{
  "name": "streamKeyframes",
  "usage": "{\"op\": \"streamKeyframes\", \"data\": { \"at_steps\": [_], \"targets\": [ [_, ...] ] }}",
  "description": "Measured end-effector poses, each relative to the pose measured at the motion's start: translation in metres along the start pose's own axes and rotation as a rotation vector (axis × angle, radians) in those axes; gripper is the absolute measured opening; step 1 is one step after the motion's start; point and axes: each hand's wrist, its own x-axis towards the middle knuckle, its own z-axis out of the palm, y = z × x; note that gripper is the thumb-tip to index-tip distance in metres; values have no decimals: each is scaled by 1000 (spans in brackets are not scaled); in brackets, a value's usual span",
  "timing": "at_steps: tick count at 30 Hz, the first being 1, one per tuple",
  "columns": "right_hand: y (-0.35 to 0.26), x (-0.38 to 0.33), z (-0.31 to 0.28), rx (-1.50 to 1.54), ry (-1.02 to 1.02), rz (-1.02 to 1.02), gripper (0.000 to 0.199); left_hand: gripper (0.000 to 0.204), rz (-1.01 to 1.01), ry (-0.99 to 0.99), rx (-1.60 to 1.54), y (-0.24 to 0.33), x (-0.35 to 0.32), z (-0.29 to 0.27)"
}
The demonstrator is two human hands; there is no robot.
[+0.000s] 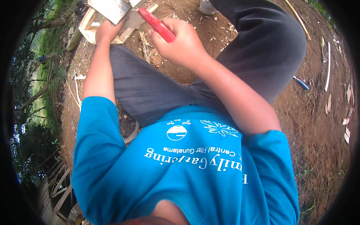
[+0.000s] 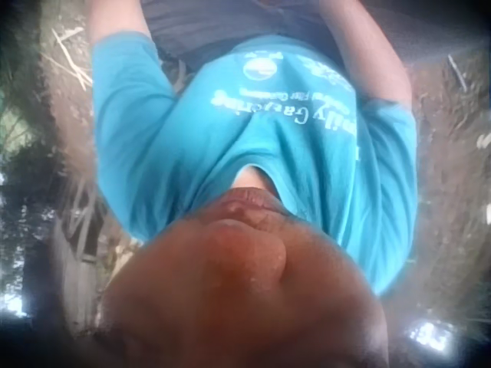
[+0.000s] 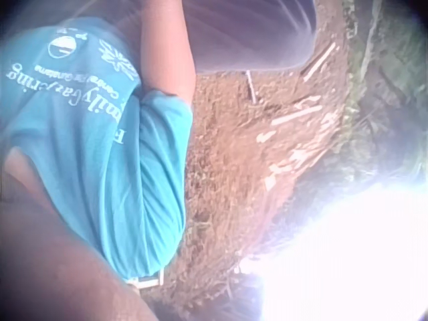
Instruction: The person saws a wooden board and then uses a hammer to drive a wooden piece into a frame while sitting on the ground.
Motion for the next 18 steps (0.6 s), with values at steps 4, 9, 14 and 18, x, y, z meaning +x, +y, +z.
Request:
{"op": "streamKeyframes", "data": {
  "at_steps": [4,9,14,18],
  "targets": [
    [-20,-63,-30,89,-10,62,28,103,-29,32,7,-7,-10,-17],
    [-4,26,4,44,27,-9,28,101,-11,42,10,4,2,-1],
    [-10,-15,1,67,-22,37,30,93,134,40,77,-12,-14,-5],
    [-4,-29,3,59,66,96,35,90,161,54,109,16,-27,-13]
  ]
}}
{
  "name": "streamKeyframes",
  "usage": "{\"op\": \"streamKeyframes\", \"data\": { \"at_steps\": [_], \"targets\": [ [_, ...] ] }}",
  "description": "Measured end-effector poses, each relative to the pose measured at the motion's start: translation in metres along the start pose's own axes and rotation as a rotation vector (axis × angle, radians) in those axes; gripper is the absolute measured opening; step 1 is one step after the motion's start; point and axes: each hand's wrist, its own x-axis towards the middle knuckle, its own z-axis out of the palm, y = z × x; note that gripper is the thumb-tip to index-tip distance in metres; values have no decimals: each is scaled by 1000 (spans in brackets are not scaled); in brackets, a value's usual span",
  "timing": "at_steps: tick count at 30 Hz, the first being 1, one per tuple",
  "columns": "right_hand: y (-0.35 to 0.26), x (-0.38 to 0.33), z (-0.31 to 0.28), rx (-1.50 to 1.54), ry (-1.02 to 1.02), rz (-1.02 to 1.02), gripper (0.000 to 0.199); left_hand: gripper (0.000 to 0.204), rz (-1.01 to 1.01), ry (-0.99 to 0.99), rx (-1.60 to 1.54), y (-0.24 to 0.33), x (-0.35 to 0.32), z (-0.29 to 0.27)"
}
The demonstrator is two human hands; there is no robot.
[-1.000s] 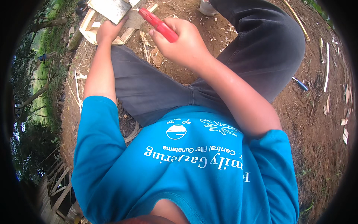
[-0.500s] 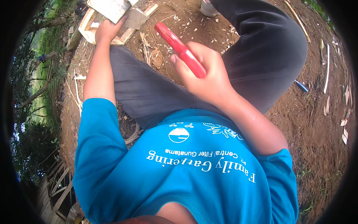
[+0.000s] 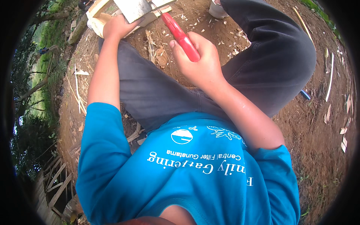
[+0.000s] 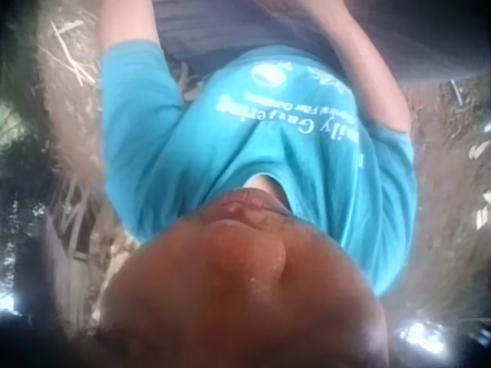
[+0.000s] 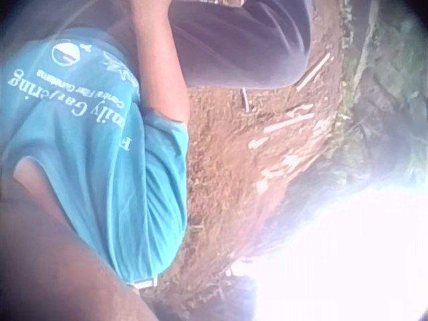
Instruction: The person saws a wooden board and then uses a hammer to drive a wooden piece into a frame while sitting on the ground.
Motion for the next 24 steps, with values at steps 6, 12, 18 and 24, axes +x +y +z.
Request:
{"op": "streamKeyframes", "data": {
  "at_steps": [6,12,18,24],
  "targets": [
    [-1,33,28,119,-110,-170,43,96,-73,-3,-46,-6,11,4],
    [-1,51,31,-51,-148,-205,34,102,-163,-43,-87,-27,28,5],
    [6,24,9,-61,-49,-162,46,84,-29,-36,-20,-18,16,3],
    [-22,1,0,-55,-38,-92,44,80,0,-78,60,-3,-3,1]
  ]
}}
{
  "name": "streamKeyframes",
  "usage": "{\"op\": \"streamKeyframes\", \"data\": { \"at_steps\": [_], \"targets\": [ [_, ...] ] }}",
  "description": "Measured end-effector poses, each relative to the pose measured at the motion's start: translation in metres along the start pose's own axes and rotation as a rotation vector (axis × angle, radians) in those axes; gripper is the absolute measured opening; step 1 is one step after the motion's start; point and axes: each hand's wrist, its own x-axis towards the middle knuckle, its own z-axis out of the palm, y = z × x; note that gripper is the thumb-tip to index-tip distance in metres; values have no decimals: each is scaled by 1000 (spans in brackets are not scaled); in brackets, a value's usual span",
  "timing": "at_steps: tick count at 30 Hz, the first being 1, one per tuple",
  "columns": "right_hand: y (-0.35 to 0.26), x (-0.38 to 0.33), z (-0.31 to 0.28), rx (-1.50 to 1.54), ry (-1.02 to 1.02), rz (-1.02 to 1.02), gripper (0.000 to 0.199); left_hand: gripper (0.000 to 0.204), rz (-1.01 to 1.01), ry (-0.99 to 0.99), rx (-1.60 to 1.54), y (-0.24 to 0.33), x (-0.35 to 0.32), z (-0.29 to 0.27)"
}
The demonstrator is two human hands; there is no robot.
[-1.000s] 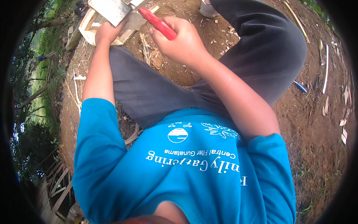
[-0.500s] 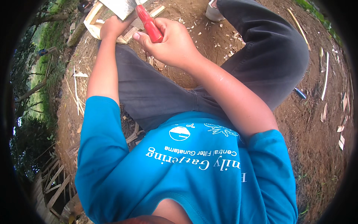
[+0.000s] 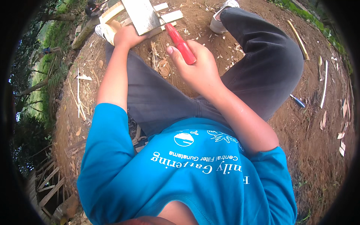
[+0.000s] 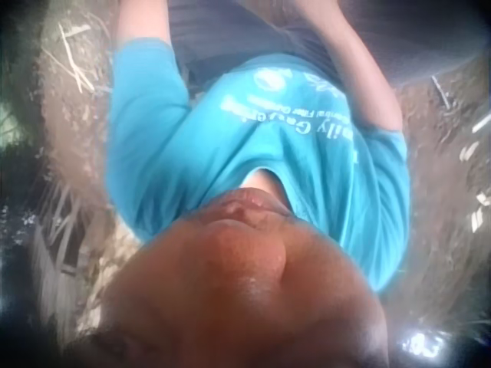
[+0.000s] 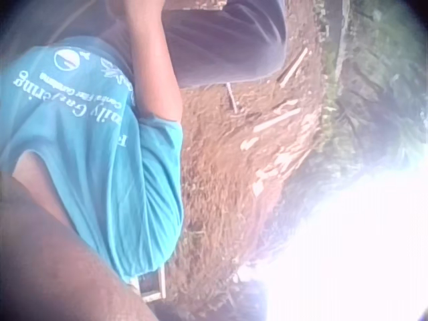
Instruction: The person saws a wooden board and then uses a hammer to drive a wooden piece into a frame while sitting on the ground.
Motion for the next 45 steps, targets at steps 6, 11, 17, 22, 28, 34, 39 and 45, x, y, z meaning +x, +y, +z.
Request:
{"op": "streamKeyframes", "data": {
  "at_steps": [6,11,17,22,28,34,39,45],
  "targets": [
    [-18,-21,-22,158,-158,215,32,64,-2,-33,-76,19,-42,10],
    [-31,-19,-29,548,-212,115,25,63,88,-33,-109,26,-58,25],
    [-63,-37,-45,725,-70,82,34,71,-13,-43,-93,41,-72,68],
    [-49,-62,-72,526,11,137,25,79,-30,-57,-67,69,-89,89],
    [-47,-72,-95,358,19,137,25,87,188,-414,-186,62,-92,130],
    [-28,-57,-87,367,62,60,25,67,307,-79,-287,91,-170,151],
    [-12,-45,-90,382,24,4,26,56,241,-227,-523,79,-185,-60],
    [-8,-37,-74,456,-38,5,26,56,333,84,-38,39,-147,6]
  ]
}}
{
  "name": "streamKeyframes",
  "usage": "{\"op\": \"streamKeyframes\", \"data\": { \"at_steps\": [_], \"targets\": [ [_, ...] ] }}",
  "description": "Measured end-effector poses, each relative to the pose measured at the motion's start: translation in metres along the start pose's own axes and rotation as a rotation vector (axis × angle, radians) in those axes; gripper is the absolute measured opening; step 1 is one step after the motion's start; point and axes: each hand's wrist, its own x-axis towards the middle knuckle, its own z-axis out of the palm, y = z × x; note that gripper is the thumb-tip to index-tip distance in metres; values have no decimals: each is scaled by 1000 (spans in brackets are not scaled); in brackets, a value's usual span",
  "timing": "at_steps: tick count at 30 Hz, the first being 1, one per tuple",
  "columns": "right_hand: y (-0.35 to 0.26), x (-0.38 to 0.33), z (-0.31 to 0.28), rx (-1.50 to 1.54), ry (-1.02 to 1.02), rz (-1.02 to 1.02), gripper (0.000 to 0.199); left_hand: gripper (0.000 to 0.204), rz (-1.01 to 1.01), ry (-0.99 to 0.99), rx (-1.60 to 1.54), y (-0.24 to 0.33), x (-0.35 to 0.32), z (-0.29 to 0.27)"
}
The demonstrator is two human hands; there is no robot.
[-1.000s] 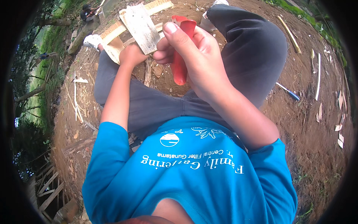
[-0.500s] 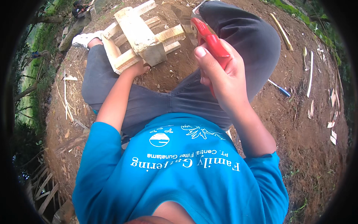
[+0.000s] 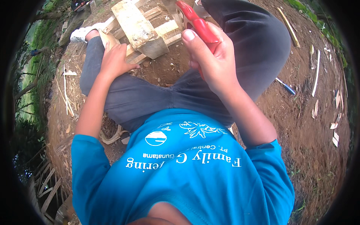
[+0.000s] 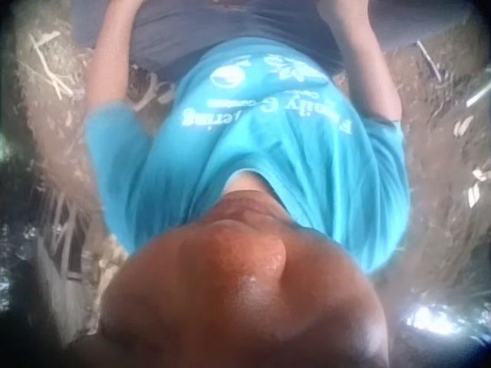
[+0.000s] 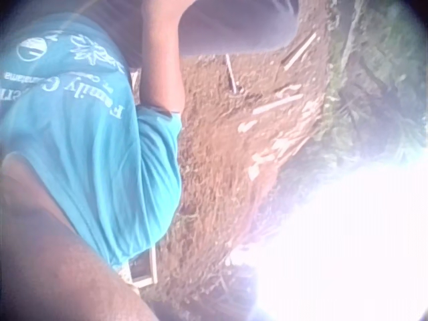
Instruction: The person saws a wooden board and then uses a hammer to drive a wooden piece into a frame while sitting on the ground.
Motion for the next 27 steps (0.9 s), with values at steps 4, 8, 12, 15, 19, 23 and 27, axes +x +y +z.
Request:
{"op": "streamKeyframes", "data": {
  "at_steps": [4,8,12,15,19,23,27],
  "targets": [
    [7,-3,3,12,9,-21,25,58,-69,-100,-103,-4,15,10],
    [5,-1,2,23,29,1,26,63,-13,-3,-85,-29,22,12],
    [6,10,3,-3,-39,-35,28,67,-4,90,-55,-58,33,10],
    [11,15,12,37,-63,-23,29,63,-43,137,-82,-77,37,18],
    [28,19,28,-85,-49,22,28,66,-131,112,-185,-90,42,43],
    [42,20,45,-274,-12,-20,34,75,-183,-8,-291,-115,47,52],
    [47,26,52,-366,-33,-61,36,104,-215,-119,-418,-109,71,39]
  ]
}}
